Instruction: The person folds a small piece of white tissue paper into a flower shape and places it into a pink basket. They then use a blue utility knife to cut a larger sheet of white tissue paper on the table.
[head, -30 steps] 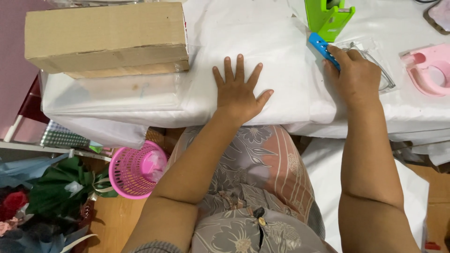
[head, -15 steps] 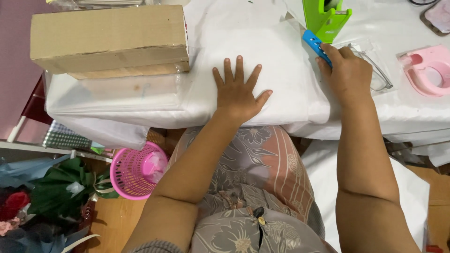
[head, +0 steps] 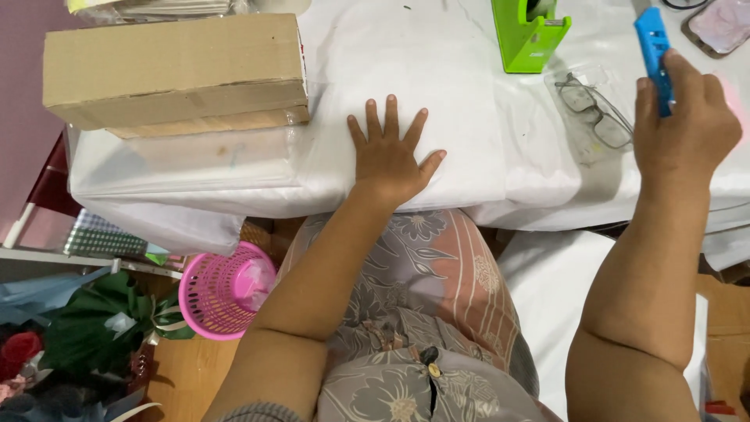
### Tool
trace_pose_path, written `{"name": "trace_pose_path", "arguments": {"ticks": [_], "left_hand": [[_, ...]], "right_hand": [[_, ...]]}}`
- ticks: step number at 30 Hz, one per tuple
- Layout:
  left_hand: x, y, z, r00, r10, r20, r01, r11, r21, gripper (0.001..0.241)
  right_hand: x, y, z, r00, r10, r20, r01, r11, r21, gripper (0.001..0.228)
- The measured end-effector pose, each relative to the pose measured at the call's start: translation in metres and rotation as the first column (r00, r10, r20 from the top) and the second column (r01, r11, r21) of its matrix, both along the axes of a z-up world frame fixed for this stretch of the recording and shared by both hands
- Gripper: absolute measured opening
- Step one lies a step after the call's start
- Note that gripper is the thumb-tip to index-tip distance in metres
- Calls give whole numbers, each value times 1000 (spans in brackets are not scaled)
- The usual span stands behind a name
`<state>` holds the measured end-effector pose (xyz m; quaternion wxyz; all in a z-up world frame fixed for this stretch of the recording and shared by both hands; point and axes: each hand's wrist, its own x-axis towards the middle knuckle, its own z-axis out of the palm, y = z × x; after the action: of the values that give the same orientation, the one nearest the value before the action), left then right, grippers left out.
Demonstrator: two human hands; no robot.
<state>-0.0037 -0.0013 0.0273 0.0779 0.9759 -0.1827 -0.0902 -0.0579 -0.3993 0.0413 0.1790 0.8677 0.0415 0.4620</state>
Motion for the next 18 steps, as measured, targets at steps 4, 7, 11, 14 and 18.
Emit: {"name": "trace_pose_path", "arguments": {"ticks": [4, 7, 11, 14, 18], "left_hand": [[-1, 0, -1, 1000, -4, 12, 4, 1000, -15, 82], [0, 1, -2, 1000, -1, -1, 1, 1000, -30, 82], [0, 1, -7, 998, -6, 55, 8, 1000, -23, 81], [0, 1, -8, 999, -5, 54, 7, 999, -34, 81], [1, 1, -17, 994, 1, 108, 6, 998, -60, 80]], "right_hand": [[-7, -22, -13, 990, -140, -34, 140, 990, -23, 33], [-1, -38, -32, 955, -212, -208, 239, 964, 113, 26], [5, -57, -52, 885, -313, -345, 378, 915, 138, 26], [8, -64, -57, 814, -357, -459, 465, 873, 146, 30], [4, -64, -56, 800, -269, -537, 467, 840, 275, 38]]}}
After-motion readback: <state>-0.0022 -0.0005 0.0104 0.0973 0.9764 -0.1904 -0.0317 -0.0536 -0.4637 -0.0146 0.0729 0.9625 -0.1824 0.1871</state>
